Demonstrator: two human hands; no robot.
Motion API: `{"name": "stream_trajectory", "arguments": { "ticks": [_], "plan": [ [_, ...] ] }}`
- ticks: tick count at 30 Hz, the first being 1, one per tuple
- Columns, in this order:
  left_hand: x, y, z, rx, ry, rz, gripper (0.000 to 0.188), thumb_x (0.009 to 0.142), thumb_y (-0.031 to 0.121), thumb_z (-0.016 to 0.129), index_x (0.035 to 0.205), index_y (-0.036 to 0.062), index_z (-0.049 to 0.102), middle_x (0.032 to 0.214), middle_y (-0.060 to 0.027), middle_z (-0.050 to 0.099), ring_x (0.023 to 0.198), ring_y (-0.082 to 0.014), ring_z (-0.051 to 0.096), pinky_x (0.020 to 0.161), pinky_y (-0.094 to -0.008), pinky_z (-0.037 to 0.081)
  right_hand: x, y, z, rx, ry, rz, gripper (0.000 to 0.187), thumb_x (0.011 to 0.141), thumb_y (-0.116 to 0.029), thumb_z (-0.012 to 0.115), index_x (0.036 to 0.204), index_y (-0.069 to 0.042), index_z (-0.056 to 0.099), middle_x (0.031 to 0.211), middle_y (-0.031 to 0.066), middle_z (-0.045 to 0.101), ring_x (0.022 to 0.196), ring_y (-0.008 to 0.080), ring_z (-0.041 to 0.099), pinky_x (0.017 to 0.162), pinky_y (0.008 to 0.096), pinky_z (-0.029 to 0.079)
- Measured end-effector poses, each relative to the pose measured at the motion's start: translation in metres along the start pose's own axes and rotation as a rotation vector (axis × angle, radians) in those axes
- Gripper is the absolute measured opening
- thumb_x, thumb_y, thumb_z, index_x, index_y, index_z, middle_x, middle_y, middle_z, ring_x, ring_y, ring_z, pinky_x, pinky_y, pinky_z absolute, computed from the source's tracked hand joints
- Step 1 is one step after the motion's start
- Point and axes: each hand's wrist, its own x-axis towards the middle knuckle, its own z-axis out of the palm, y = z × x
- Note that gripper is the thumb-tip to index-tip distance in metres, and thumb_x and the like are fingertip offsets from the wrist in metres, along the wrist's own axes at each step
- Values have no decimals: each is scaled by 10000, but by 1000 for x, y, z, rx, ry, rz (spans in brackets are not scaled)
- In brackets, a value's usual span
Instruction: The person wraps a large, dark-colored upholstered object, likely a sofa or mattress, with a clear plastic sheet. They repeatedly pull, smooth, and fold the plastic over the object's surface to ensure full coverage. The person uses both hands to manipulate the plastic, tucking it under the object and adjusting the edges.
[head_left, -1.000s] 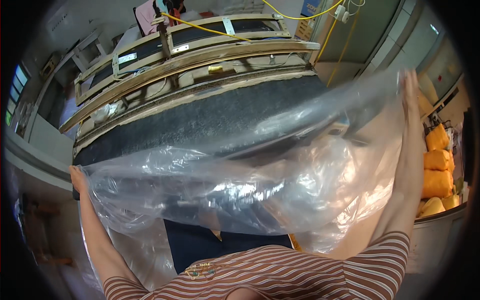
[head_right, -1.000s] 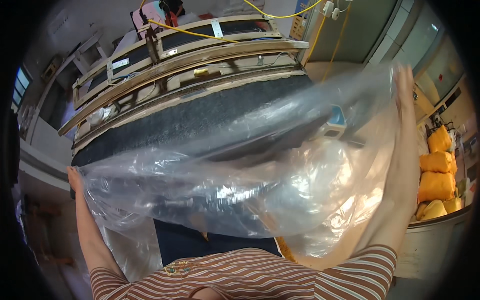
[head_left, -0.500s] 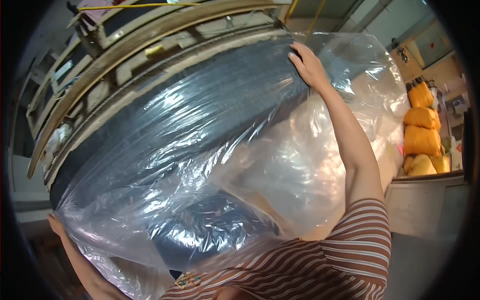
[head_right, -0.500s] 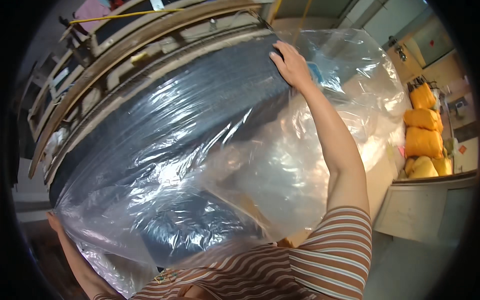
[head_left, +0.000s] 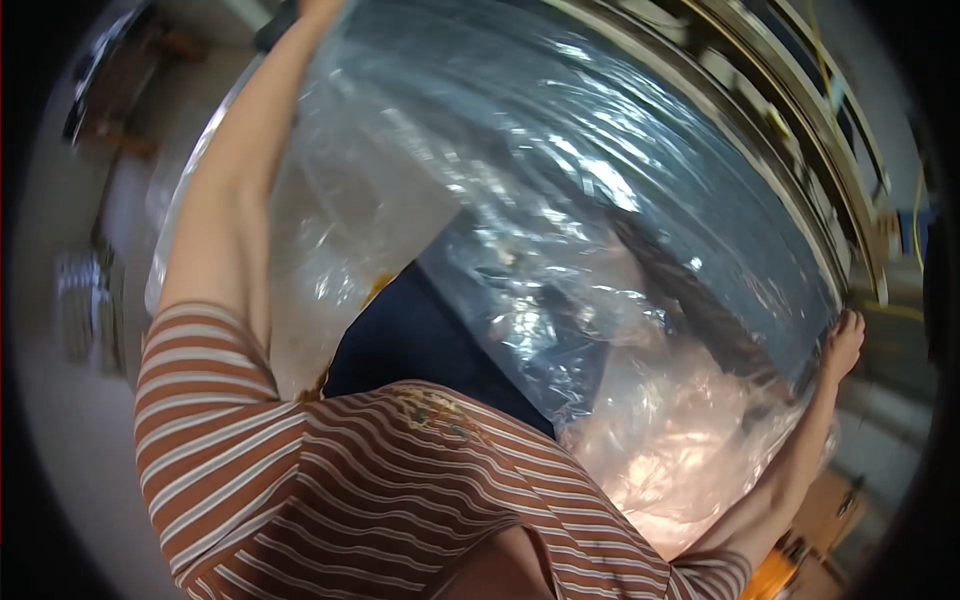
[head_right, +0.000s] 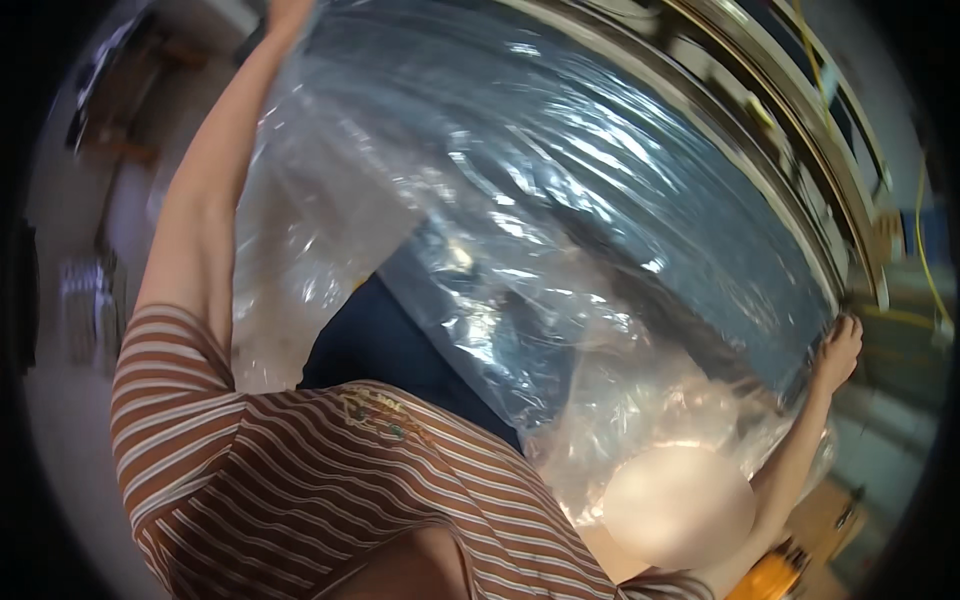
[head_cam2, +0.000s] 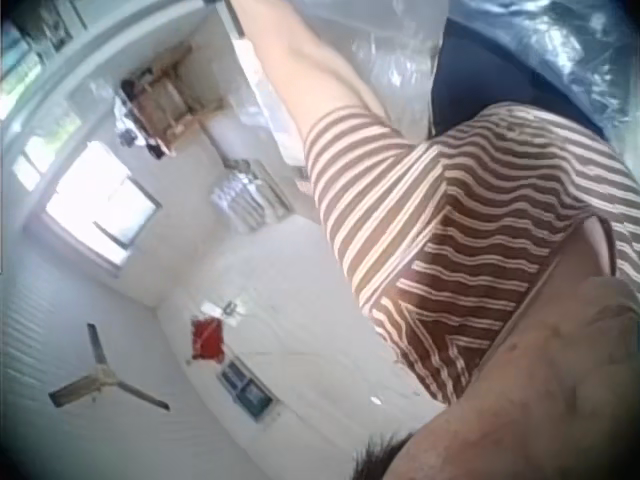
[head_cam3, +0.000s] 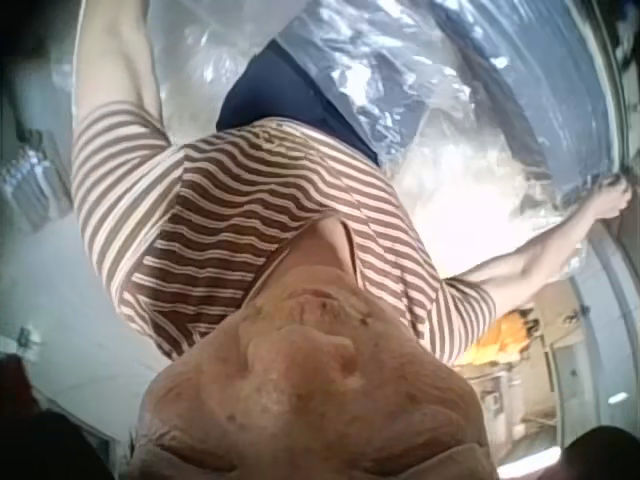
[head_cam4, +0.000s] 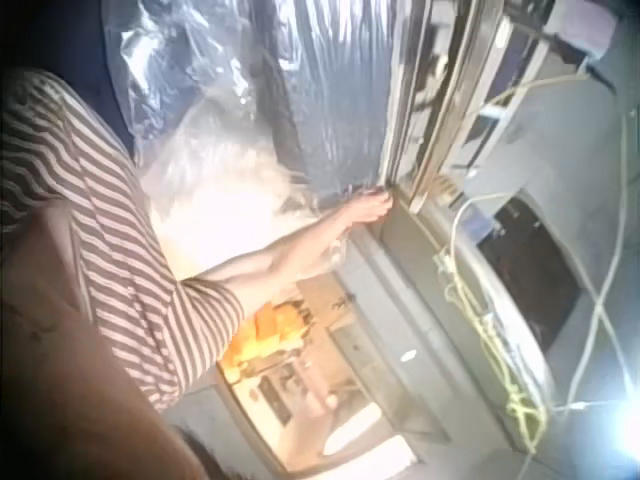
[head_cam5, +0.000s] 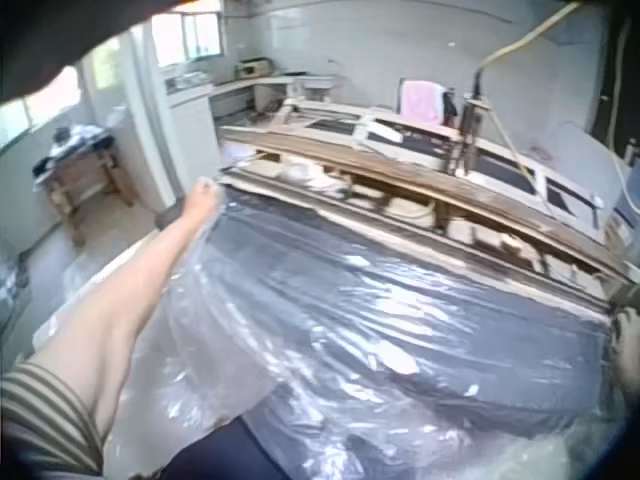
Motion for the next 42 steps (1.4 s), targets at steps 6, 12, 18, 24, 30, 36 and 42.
{"name": "stream_trajectory", "arguments": {
  "ticks": [6,12,18,24,30,36,42],
  "plan": [
    [5,-55,-13,-279,-32,-5,190,855,242,561,863,53,587,768,-108,639,744,-253,603,696,-396,479,18,-303,-218,1349,-61,-381,149,930,-73,536,1036,-23,627,1009,59,610,919,131,588,812,260,470],
    [7,-37,-14,-207,219,90,232,877,259,496,888,40,570,857,-192,632,823,-331,605,741,-423,466,-74,-508,-338,1907,-1003,-924,421,907,-158,566,1296,-13,497,1268,153,549,1136,231,554,945,324,443],
    [-7,-1,-16,-223,191,-76,285,899,324,465,958,53,526,952,-253,607,944,-442,561,795,-491,438,-78,-657,-289,1700,-579,-650,647,852,-241,668,1389,-33,373,1293,164,527,1132,248,533,941,333,431],
    [0,-16,-24,-240,228,-52,269,902,322,463,963,68,529,960,-239,609,948,-433,566,798,-488,440,-71,-576,-353,1590,-953,-1344,170,867,-234,632,857,-65,623,762,79,658,691,236,637,639,337,490],
    [-5,-17,-26,-228,210,-67,250,906,319,461,1014,107,536,1000,-214,610,978,-411,563,824,-477,438,-51,-358,-380,2201,-740,-1219,291,844,-327,624,956,-59,633,917,115,654,829,271,629,708,360,474],
    [9,-32,-11,-209,235,0,282,900,305,483,1064,84,544,999,-201,612,937,-368,583,802,-428,447,-120,-165,-338,1945,155,-274,311,868,-291,562,1032,-29,600,995,130,630,909,269,606,789,365,452],
    [35,-66,13,-116,5,-77,327,868,318,535,1065,69,613,1040,-168,642,963,-340,601,825,-410,458,-259,-94,-209,787,-173,313,340,893,-254,501,1108,1,567,1074,146,605,990,266,583,870,370,430]
  ]
}}
